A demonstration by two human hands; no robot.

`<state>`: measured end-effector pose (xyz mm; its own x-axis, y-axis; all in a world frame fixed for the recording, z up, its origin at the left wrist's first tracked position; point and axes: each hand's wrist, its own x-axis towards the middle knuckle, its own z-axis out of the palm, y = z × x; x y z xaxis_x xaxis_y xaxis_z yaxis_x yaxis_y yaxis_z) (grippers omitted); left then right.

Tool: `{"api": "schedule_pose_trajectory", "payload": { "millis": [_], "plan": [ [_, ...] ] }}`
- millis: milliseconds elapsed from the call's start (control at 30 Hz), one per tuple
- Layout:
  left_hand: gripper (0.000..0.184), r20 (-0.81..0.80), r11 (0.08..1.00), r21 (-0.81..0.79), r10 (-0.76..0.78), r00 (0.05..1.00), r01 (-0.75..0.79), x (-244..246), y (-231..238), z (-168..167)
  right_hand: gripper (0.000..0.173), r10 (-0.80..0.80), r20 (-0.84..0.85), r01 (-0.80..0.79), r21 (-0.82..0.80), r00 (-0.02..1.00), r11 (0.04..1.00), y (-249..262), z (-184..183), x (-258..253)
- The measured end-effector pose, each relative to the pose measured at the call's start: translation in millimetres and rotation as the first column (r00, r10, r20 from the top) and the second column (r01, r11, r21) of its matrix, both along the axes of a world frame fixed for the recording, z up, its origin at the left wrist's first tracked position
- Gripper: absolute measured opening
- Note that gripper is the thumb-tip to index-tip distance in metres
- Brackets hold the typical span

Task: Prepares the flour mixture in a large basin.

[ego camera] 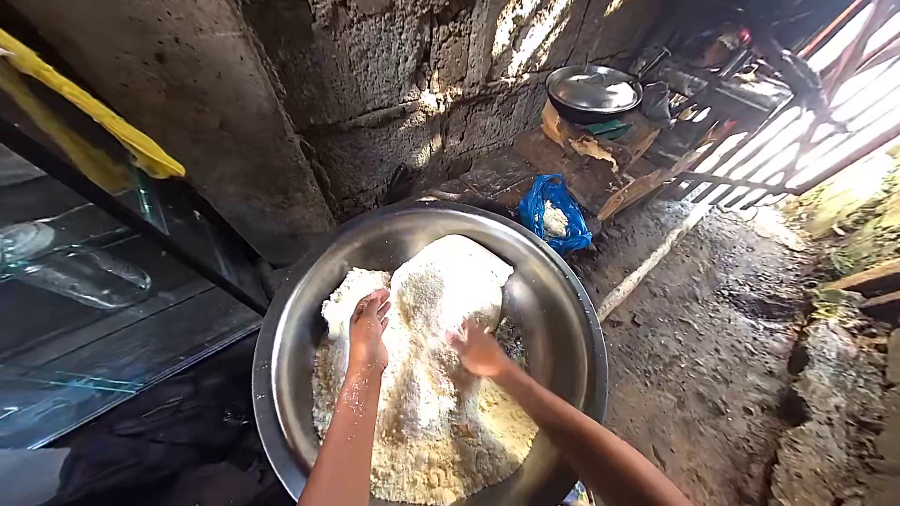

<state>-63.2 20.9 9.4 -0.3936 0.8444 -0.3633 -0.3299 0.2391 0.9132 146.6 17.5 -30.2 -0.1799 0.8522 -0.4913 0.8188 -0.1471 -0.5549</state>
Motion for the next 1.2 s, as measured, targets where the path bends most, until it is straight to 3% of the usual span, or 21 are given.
{"api": "schedule_pose_trajectory", "payload": {
  "millis": [67,133,167,233,267,333,500,567,633,700,800,867,967,1033,1100,1200],
  "plan": [
    [0.037,-0.068,0.991,-0.044,-0.128,0.989,0.125,5,3,-6,0.083,-0.121,-0.267,0.098,-0.097,0.956,0.99,-15,-5,-18],
    [0.038,-0.083,0.965,-0.075,-0.256,0.963,0.25,15,1,-13,0.064,-0.27,-0.666,0.169,-0.214,0.695,0.962,-17,1,-27],
    [0.038,-0.067,0.959,-0.076,-0.278,0.958,0.273,22,-3,-16,0.057,-0.307,-0.768,0.136,-0.28,0.562,0.95,-16,14,-27],
    [0.04,0.002,0.967,-0.093,-0.239,0.971,0.238,38,-9,-16,0.05,-0.292,-0.845,0.084,-0.285,0.447,0.955,-8,37,-29],
    [0.043,0.074,0.97,-0.117,-0.205,0.976,0.212,43,-12,-10,0.049,-0.266,-0.85,0.096,-0.25,0.455,0.963,-3,45,-30],
    [0.047,0.207,0.975,-0.107,-0.171,0.963,0.196,44,-15,-3,0.048,-0.216,-0.791,0.151,-0.157,0.572,0.976,4,57,-31],
    [0.025,0.265,0.987,-0.01,-0.151,0.952,0.16,31,-13,-1,0.016,-0.148,-0.676,0.184,-0.019,0.721,0.983,9,76,-17],
    [0.031,0.273,0.993,0.043,-0.113,0.955,0.106,27,-12,-2,0.019,-0.088,-0.651,0.188,0.085,0.754,0.978,8,80,0],
    [0.029,0.278,0.993,0.096,-0.092,0.956,0.068,25,-11,1,0.023,0.009,-0.661,0.065,0.088,0.75,0.994,9,81,28],
    [0.023,0.286,0.991,0.116,-0.093,0.954,0.062,24,-10,6,0.033,-0.025,-0.618,0.078,0.06,0.786,0.995,7,77,47],
    [0.022,0.303,0.98,0.144,-0.176,0.937,0.138,22,-9,4,0.026,-0.08,-0.363,0.096,0.026,0.928,0.995,5,64,66],
    [0.03,0.301,0.961,0.17,-0.26,0.917,0.217,22,-11,3,0.025,0.019,-0.088,-0.016,0.031,0.996,0.999,12,46,83],
    [0.044,0.287,0.945,0.178,-0.316,0.904,0.274,27,-12,3,0.054,0.127,0.237,-0.095,-0.145,0.963,0.985,20,7,98],
    [0.036,0.244,0.955,0.142,-0.29,0.925,0.262,30,-12,2,0.075,0.013,0.164,0.025,-0.223,0.986,0.974,8,-17,81],
    [0.03,0.246,0.96,0.12,-0.277,0.929,0.255,31,-13,3,0.08,-0.174,-0.116,0.135,-0.286,0.978,0.949,-7,-32,49],
    [0.035,0.26,0.944,0.221,-0.301,0.918,0.247,32,-12,-9,0.05,-0.4,-0.55,0.181,-0.41,0.733,0.894,-12,-16,21]
  ]
}}
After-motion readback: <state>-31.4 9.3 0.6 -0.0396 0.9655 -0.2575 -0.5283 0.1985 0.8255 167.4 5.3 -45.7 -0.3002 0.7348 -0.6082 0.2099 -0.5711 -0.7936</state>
